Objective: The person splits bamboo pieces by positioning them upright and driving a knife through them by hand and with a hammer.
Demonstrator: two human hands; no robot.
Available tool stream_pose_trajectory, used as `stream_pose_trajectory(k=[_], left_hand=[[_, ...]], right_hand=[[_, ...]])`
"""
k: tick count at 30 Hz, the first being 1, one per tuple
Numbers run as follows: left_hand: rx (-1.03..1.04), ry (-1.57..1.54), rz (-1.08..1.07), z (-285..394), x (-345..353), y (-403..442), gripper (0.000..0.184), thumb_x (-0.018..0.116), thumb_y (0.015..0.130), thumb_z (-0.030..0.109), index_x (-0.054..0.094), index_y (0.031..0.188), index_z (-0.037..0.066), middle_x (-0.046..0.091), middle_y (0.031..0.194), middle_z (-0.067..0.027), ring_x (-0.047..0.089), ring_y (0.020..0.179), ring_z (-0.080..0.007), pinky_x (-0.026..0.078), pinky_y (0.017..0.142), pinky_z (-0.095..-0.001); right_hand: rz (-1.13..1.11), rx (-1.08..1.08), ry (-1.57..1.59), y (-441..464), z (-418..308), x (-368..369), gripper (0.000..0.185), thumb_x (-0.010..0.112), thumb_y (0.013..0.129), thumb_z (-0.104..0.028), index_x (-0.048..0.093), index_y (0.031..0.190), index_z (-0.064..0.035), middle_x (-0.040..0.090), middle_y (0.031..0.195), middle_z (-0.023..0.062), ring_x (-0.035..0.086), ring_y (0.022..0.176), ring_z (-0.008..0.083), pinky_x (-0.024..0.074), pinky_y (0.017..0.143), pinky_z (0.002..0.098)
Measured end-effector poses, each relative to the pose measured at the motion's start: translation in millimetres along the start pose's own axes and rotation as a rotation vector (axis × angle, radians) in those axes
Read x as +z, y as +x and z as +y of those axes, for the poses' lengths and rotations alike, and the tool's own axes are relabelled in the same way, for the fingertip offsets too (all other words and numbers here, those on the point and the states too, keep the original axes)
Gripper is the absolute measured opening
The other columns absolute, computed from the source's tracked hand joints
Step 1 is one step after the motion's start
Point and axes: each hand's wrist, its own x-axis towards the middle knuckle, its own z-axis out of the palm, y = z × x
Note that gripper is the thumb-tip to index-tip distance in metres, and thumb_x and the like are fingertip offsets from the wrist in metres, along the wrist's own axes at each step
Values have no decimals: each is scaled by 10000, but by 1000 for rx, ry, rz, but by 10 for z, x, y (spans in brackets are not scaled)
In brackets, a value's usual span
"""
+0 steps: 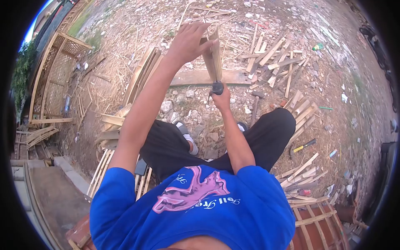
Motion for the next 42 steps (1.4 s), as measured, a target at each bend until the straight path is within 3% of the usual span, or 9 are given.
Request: stream_pose_trajectory(k=[4, 7, 11, 12, 14, 18, 27, 34, 42], left_hand=[[-5, 76, -339, 25, 122, 67, 326, 618, 903, 380, 643, 1028, 81, 671, 714, -130, 666, 738, -281, 453, 903, -442], [26, 150, -52, 8, 227, -5, 265, 626, 896, 345, 648, 944, 86, 606, 545, -90, 622, 566, -275, 459, 874, -437], [-125, 151, -31, -139, 311, -66, 279, 632, 878, 330, 654, 954, 63, 626, 569, -105, 639, 576, -269, 465, 886, -395], [-153, 162, -3, -122, 314, -54, 250, 627, 881, 330, 643, 807, 91, 616, 543, -123, 638, 533, -284, 468, 906, -392], [-182, 177, -31, -100, 314, -46, 286, 628, 874, 343, 657, 916, 61, 624, 556, -117, 644, 564, -289, 474, 883, -395], [-205, 231, 14, -117, 362, -44, 248, 636, 875, 342, 657, 845, 98, 599, 510, -111, 630, 512, -286, 472, 867, -397], [-213, 230, 17, -132, 367, -70, 299, 658, 857, 404, 685, 973, 130, 606, 511, -98, 614, 489, -258, 457, 765, -376], [-211, 185, 1, -249, 376, -34, 382, 641, 861, 471, 686, 1050, 142, 634, 562, -57, 650, 600, -279, 454, 819, -394], [-110, 149, 55, -295, 314, -207, 382, 664, 852, 463, 697, 1056, 142, 620, 543, -41, 634, 570, -216, 416, 852, -340]], right_hand=[[-110, 139, 260, -40, -65, -88, 372, 746, 678, -24, 572, 1007, -24, 623, 779, 48, 588, 637, 109, 461, 569, 265], [-89, 93, 173, -51, -53, -75, 337, 742, 688, -47, 581, 981, -19, 634, 777, 54, 591, 625, 126, 471, 575, 292], [8, 11, -76, 47, -236, -50, 326, 721, 701, -107, 598, 991, -25, 663, 783, 133, 649, 682, 245, 498, 656, 348], [32, 38, -111, 36, -275, -9, 337, 715, 703, -116, 598, 1007, -31, 667, 785, 149, 662, 703, 274, 503, 667, 361], [96, 58, -157, 31, -121, 89, 384, 716, 706, -156, 597, 1058, -59, 682, 795, 197, 683, 768, 371, 516, 690, 434], [131, 53, -241, 11, -174, 135, 450, 745, 694, -177, 600, 1109, -80, 691, 805, 205, 679, 782, 406, 520, 691, 472], [150, 17, -284, 10, -165, 70, 428, 764, 683, -161, 606, 1071, -73, 695, 794, 184, 683, 759, 387, 518, 669, 458], [-194, 155, -45, 111, -368, -228, 386, 744, 687, -104, 645, 1054, -33, 680, 908, 116, 642, 804, 213, 491, 748, 349], [-204, 215, -160, 165, -327, -218, 310, 752, 690, -114, 678, 980, -32, 701, 846, 106, 649, 764, 204, 498, 736, 332]])
